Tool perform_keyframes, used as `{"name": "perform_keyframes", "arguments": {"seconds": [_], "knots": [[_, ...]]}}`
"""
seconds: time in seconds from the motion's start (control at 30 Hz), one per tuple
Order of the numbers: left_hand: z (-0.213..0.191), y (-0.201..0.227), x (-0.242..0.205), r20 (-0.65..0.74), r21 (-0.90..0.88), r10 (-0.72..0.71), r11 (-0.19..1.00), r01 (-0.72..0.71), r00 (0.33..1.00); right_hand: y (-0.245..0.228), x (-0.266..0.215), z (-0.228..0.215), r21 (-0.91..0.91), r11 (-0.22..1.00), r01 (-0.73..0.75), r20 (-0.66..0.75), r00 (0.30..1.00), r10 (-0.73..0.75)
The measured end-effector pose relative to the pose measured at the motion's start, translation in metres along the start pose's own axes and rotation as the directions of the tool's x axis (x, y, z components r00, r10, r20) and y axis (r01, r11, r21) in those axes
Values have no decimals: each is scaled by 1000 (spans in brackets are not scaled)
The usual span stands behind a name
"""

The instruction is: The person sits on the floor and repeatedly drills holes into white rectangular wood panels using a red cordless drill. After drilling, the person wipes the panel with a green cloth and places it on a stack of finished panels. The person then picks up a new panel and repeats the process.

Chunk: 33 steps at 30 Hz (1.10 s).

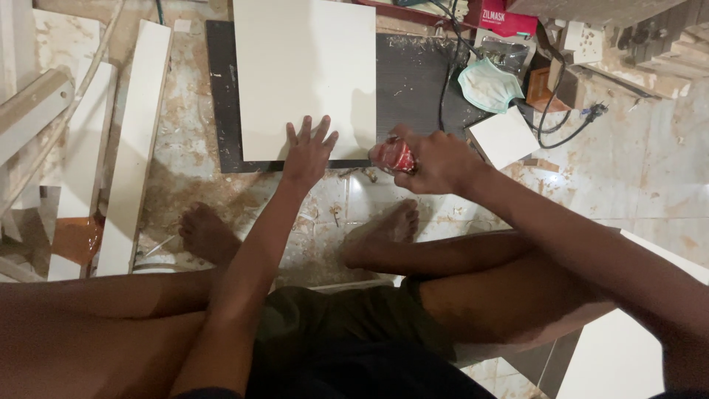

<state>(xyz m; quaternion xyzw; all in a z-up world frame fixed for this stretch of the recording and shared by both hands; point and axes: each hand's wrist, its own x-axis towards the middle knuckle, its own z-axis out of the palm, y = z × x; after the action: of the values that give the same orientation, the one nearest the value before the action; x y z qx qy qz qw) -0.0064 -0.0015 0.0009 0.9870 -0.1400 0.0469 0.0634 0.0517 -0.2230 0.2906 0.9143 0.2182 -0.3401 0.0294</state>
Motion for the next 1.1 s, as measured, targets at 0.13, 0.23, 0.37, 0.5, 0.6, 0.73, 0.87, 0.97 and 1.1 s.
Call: {"name": "perform_keyframes", "arguments": {"seconds": [0.13, 0.23, 0.37, 0.5, 0.6, 0.73, 0.87, 0.97, 1.1], "knots": [[-5, 1, 3, 15, -11, 9, 1000, -9, 1000, -12, -8, -23, 86, 996, -12, 8, 1000, 12], [-11, 1, 9, 79, -23, -9, 1000, 10, 997, -18, -5, -26, 189, 982, 3, 14, 1000, -5], [-2, -1, 4, 144, -50, 0, 999, 8, 990, 1, 6, 7, 278, 961, -13, -54, 998, 30], [-11, -2, 11, 209, -37, -15, 999, 23, 978, -16, -7, -17, 301, 952, 50, -120, 993, -14], [-17, 8, 4, 184, -20, 14, 1000, -11, 983, -24, -26, -31, 307, 951, 36, -108, 994, -3], [-15, -2, 15, 242, -57, -21, 998, 36, 970, -29, -31, -56, 261, 965, 9, -87, 996, 14], [-14, -1, 13, 284, -118, -34, 990, 70, 958, -11, -34, -46, 279, 960, 18, -118, 993, 16], [-18, -1, 16, 300, -99, -43, 992, 76, 953, -33, -64, -87, 327, 945, 14, -132, 991, 31], [-21, 0, 12, 288, -103, -37, 992, 69, 957, -23, -59, -89, 305, 951, -52, -125, 988, 95]]}}
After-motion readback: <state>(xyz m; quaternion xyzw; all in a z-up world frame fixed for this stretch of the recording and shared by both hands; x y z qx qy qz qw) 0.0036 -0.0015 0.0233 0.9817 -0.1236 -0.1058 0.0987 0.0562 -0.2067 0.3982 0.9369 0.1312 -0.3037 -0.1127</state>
